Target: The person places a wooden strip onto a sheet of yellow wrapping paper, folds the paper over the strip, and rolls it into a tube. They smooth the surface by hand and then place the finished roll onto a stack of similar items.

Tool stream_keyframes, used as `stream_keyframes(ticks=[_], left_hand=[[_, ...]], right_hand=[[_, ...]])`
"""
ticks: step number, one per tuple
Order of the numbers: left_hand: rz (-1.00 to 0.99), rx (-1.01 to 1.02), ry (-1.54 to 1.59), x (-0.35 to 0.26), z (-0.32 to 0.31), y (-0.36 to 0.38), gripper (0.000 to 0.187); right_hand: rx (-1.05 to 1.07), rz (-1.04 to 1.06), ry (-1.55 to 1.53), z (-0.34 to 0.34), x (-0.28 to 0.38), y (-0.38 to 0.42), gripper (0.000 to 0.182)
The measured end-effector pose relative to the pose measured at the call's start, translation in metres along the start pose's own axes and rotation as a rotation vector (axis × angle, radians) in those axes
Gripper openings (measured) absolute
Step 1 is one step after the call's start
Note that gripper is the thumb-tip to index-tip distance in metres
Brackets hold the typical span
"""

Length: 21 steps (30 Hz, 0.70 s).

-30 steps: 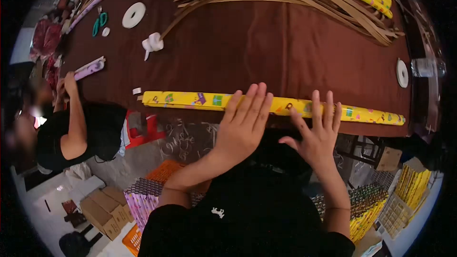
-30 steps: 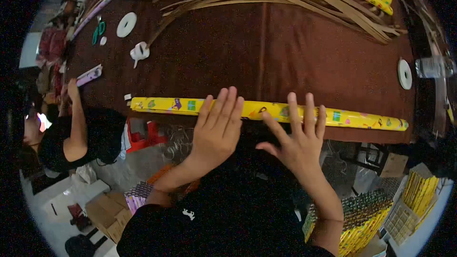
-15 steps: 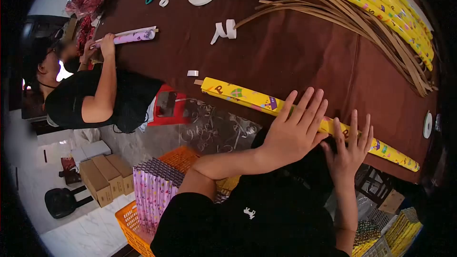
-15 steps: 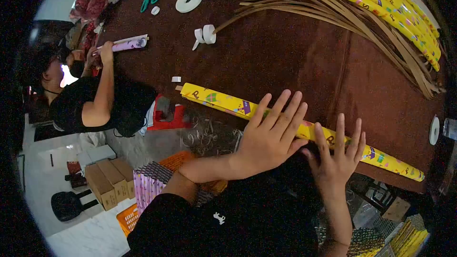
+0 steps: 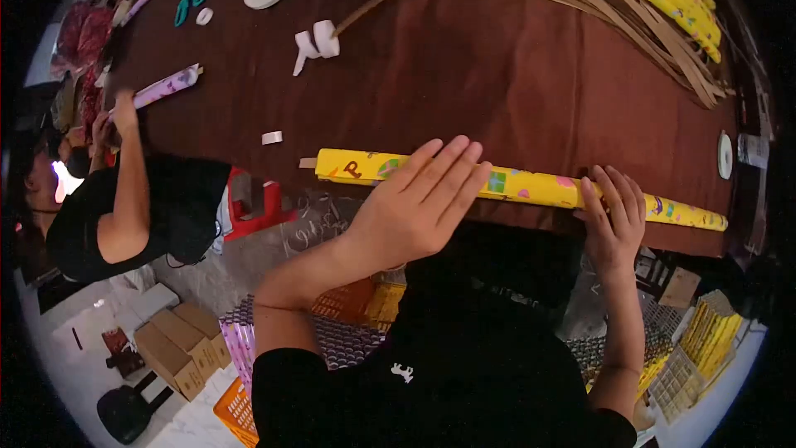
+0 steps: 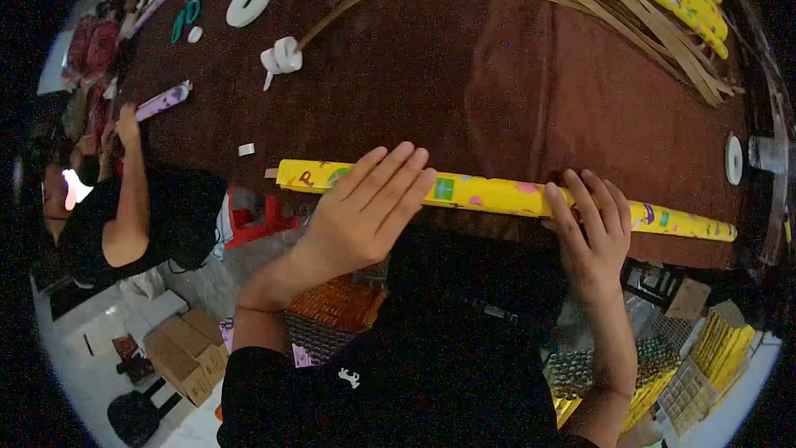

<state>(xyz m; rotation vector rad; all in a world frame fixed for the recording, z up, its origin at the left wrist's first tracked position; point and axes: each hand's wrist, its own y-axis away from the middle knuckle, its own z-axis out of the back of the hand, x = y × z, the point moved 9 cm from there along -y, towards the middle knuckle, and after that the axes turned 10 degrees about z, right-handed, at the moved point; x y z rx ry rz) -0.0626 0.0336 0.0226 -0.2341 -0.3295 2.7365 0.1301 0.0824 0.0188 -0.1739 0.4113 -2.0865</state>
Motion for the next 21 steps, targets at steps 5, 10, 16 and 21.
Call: stream_keyframes(ticks=[5,10,16,21], left_hand=[[-0.023,0.005,0.016,-0.005,0.000,-0.003,0.036],[-0.069,-0.031,-0.050,-0.004,0.002,0.001,0.036],[0.089,0.011,0.064,0.020,0.014,0.010,0.043],[0.305,0.043,0.118,0.092,0.026,0.057,0.071]], right_hand=[[0.064,-0.048,-0.018,0.007,-0.007,0.006,0.048],[0.004,0.053,-0.196,0.004,0.037,-0.036,0.051],[-0.004,0.060,-0.153,-0.016,0.064,-0.063,0.044],[-0.017,0.027,-0.230,-0.013,0.070,-0.069,0.054]])
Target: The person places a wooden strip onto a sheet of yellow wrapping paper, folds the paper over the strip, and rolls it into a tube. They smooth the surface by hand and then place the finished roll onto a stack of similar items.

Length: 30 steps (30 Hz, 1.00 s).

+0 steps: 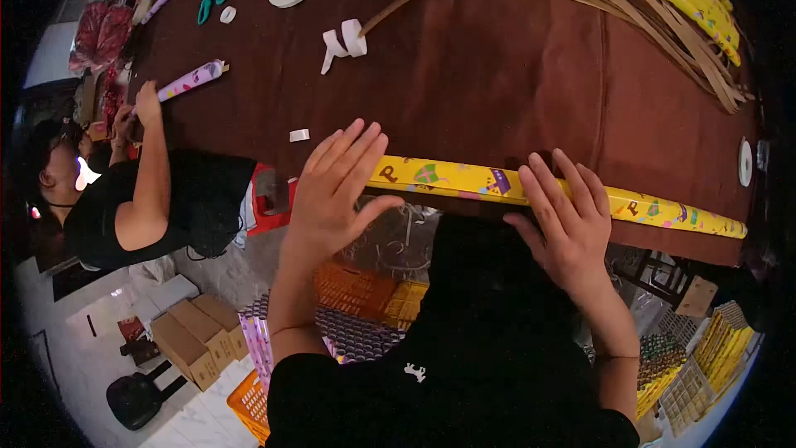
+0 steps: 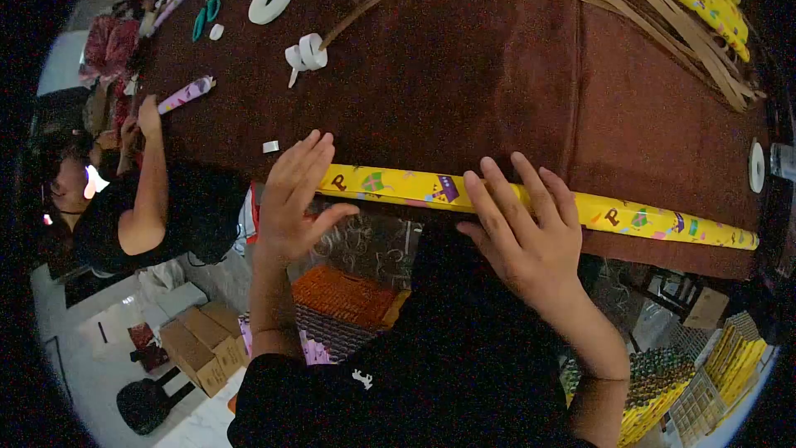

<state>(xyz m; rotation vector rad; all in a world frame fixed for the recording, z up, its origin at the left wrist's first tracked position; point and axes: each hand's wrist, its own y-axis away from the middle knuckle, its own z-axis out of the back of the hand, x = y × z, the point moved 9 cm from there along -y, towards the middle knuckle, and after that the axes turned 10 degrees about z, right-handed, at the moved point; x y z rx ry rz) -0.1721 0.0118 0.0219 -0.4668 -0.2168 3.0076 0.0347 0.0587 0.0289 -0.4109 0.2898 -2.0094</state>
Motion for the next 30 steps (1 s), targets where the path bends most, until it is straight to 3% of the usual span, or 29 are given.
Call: stream_keyframes(ticks=[3,9,10,13,23,26,30], left_hand=[[0.127,-0.022,0.349,0.028,0.002,0.013,0.067],[0.264,0.052,0.550,0.024,-0.018,0.013,0.059],[0.212,0.029,0.581,0.023,-0.018,0.014,0.059],[0.095,-0.047,0.500,0.015,-0.018,0.015,0.063],[0.016,-0.099,0.508,0.008,-0.017,0.009,0.070],[0.077,-0.083,0.523,0.012,-0.021,0.010,0.064],[-0.065,-0.133,0.369,0.003,-0.022,0.011,0.049]], right_hand=[[-0.043,0.008,-0.001,-0.001,0.012,-0.013,0.054],[-0.151,0.143,-0.070,-0.013,0.052,-0.055,0.035],[-0.126,0.169,-0.070,-0.017,0.058,-0.059,0.033],[-0.112,0.206,-0.073,-0.019,0.066,-0.064,0.029],[-0.180,0.252,-0.014,-0.027,0.082,-0.061,0.029],[-0.239,0.223,0.004,-0.025,0.087,-0.060,0.028],[-0.275,0.223,-0.001,-0.028,0.086,-0.055,0.027]])
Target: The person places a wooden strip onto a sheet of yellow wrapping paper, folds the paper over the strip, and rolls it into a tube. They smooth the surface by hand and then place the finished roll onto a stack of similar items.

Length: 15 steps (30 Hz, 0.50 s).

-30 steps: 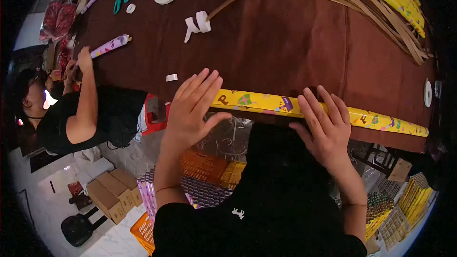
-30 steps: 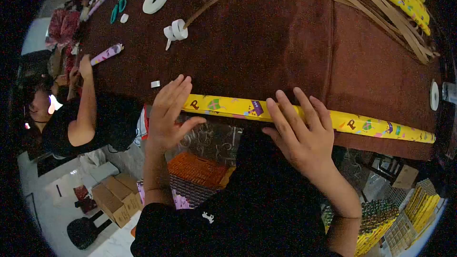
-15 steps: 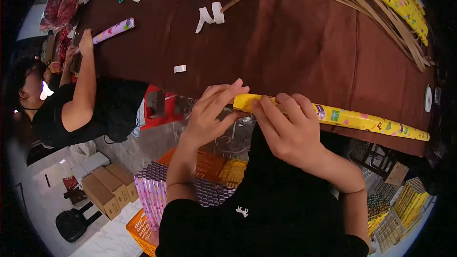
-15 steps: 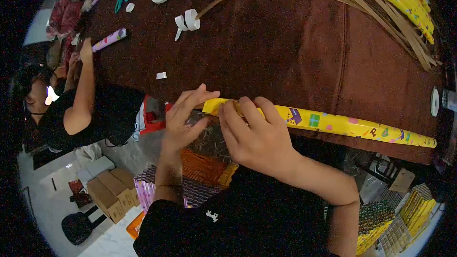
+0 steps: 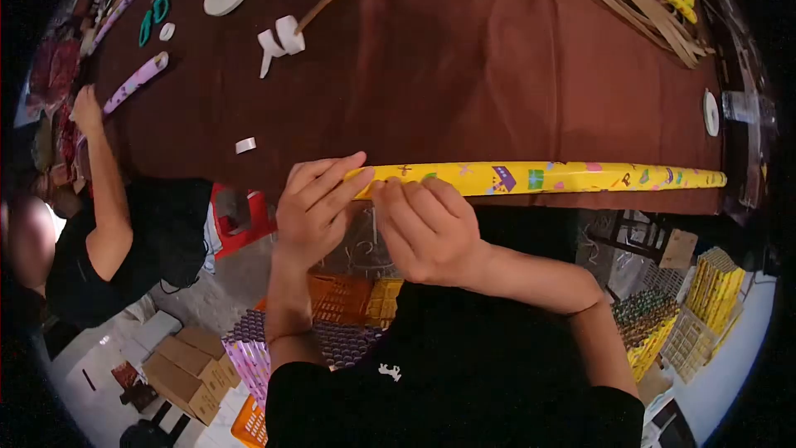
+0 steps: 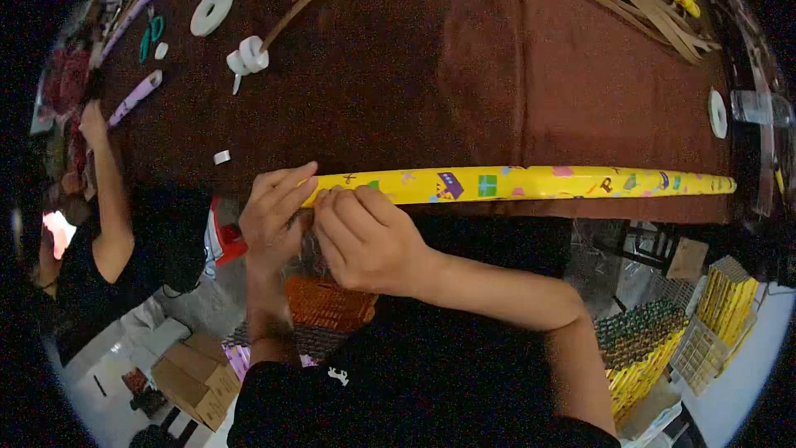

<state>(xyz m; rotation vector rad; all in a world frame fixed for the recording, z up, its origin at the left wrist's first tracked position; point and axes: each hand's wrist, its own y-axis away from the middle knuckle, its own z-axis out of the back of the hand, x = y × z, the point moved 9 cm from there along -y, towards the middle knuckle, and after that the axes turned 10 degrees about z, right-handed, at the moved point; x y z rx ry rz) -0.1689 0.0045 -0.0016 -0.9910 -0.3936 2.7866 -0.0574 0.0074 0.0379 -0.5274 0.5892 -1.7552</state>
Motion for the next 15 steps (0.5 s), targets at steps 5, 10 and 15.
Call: stream_keyframes(ticks=[5,10,15], left_hand=[[-0.078,-0.063,-0.086,-0.007,0.000,0.002,0.037],[-0.159,-0.057,-0.335,-0.007,-0.001,0.006,0.027],[-0.134,-0.015,-0.309,-0.004,-0.004,0.009,0.023]], right_hand=[[-0.054,-0.007,0.081,-0.001,0.003,0.006,0.024],[-0.034,-0.031,0.092,-0.006,0.005,0.011,0.025],[0.034,-0.067,0.068,-0.004,0.007,0.019,0.029]])
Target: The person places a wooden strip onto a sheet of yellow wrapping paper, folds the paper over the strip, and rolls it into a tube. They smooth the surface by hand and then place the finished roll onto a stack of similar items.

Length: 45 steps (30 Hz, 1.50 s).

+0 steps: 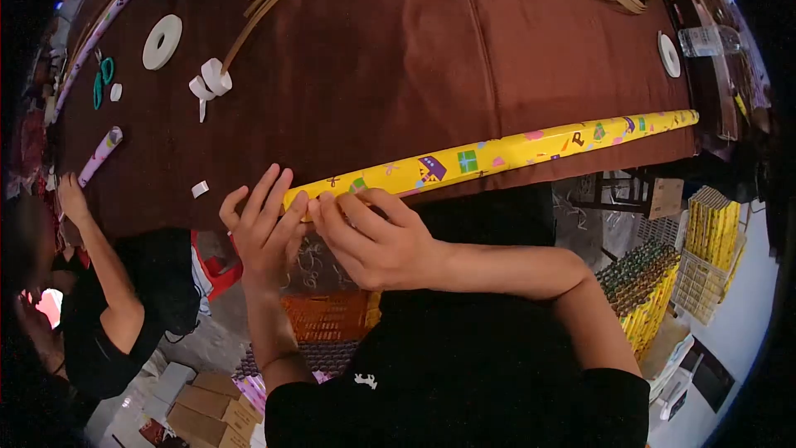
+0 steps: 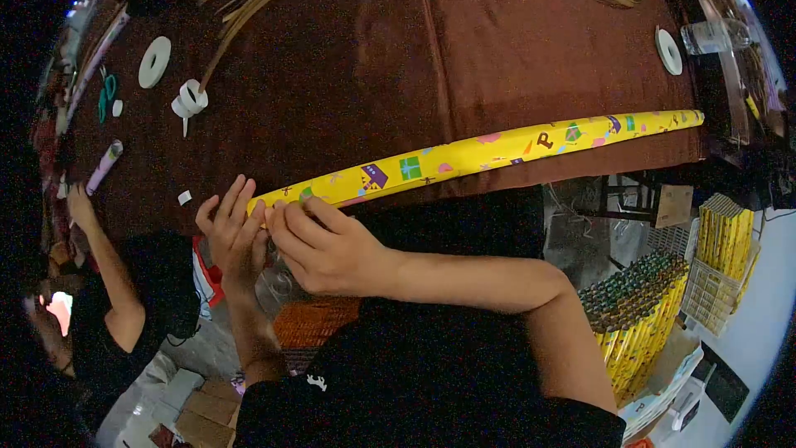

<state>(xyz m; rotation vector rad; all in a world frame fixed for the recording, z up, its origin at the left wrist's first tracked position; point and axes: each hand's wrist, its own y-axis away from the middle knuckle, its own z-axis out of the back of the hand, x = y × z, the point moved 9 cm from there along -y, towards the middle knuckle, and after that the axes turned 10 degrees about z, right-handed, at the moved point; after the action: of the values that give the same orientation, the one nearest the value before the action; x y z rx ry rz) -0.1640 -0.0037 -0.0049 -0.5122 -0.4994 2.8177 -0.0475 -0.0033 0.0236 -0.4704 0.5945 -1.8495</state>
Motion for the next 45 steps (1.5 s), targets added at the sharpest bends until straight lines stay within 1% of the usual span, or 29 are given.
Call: stream_keyframes(ticks=[1,3,5,7,9,11,13,14,16,17,19,20,21,23,25,26,28,29,30,32,33,34,36,41,43,45], left_hand=[[0.012,0.013,-0.028,0.002,-0.002,0.001,0.024],[0.006,0.002,0.016,0.003,-0.001,0.002,0.027],[0.007,-0.012,0.068,0.004,-0.001,0.003,0.030],[-0.026,0.020,0.061,0.004,-0.003,0.004,0.037],[-0.011,0.030,0.078,0.005,-0.003,0.003,0.039],[-0.013,0.031,0.102,0.004,0.000,0.000,0.041],[0.027,0.023,0.143,0.004,0.003,-0.003,0.046],[0.023,0.007,0.164,0.006,0.004,-0.002,0.054],[0.033,0.009,0.164,0.007,0.003,-0.002,0.057],[0.039,0.005,0.178,0.007,0.005,-0.003,0.060],[0.052,0.033,0.160,0.007,0.004,-0.003,0.060],[0.048,0.041,0.185,0.007,0.004,-0.003,0.060],[0.042,0.049,0.216,0.007,0.004,-0.003,0.060],[0.020,0.009,0.234,0.003,0.006,-0.003,0.060],[0.046,0.005,0.294,0.001,0.007,-0.006,0.062],[0.057,0.000,0.241,0.002,0.003,-0.004,0.059],[0.055,-0.029,0.251,0.004,0.002,-0.002,0.059],[0.052,-0.030,0.264,0.003,0.003,-0.003,0.049],[0.043,-0.029,0.280,0.005,0.003,-0.003,0.049],[-0.031,-0.044,0.213,0.003,0.003,0.001,0.038],[0.014,-0.048,0.202,0.002,0.001,0.001,0.029],[0.010,-0.045,0.205,0.002,0.002,-0.001,0.029],[-0.044,-0.028,0.058,-0.002,0.004,-0.006,0.030],[-0.043,-0.054,0.067,0.001,0.001,-0.003,0.033],[-0.003,-0.070,0.129,0.002,0.003,-0.004,0.039],[0.066,0.003,0.140,0.004,0.004,-0.004,0.046]], right_hand=[[0.002,0.000,0.001,0.004,-0.003,0.003,0.029],[-0.075,0.028,-0.097,0.030,-0.015,0.016,0.031],[-0.101,-0.054,-0.076,0.047,-0.039,0.054,0.030],[-0.132,-0.202,-0.011,0.065,-0.074,0.080,0.039],[-0.048,-0.171,0.024,0.070,-0.088,0.082,0.040],[0.034,-0.118,0.033,0.068,-0.085,0.074,0.040],[0.053,-0.097,-0.035,0.061,-0.079,0.055,0.037],[0.092,-0.076,-0.055,0.054,-0.072,0.046,0.038],[0.094,-0.044,-0.118,0.040,-0.054,0.024,0.039],[0.068,-0.013,-0.090,0.032,-0.045,0.016,0.037],[0.089,0.032,-0.078,0.019,-0.032,-0.003,0.035],[0.046,0.037,-0.086,0.016,-0.028,-0.012,0.031],[0.043,0.033,-0.088,0.012,-0.025,-0.016,0.031],[0.064,0.056,-0.185,0.006,-0.018,-0.018,0.026],[-0.032,0.064,-0.176,0.011,-0.016,-0.024,0.022],[-0.085,0.052,-0.140,0.010,-0.014,-0.024,0.022],[-0.121,0.041,-0.105,0.008,-0.008,-0.022,0.021],[-0.138,0.027,-0.079,0.009,-0.006,-0.021,0.020],[-0.137,0.025,-0.063,0.007,-0.005,-0.020,0.021],[-0.150,0.006,-0.055,0.006,-0.004,-0.016,0.021],[-0.172,-0.007,-0.057,0.005,-0.004,-0.014,0.021],[-0.171,-0.012,-0.053,0.002,-0.003,-0.013,0.021],[-0.242,-0.024,-0.045,0.002,-0.003,-0.009,0.023],[-0.234,-0.112,-0.051,0.002,-0.009,-0.006,0.023],[-0.225,-0.142,-0.063,0.002,-0.011,-0.007,0.023],[-0.196,-0.179,-0.103,0.001,-0.016,-0.009,0.022]])
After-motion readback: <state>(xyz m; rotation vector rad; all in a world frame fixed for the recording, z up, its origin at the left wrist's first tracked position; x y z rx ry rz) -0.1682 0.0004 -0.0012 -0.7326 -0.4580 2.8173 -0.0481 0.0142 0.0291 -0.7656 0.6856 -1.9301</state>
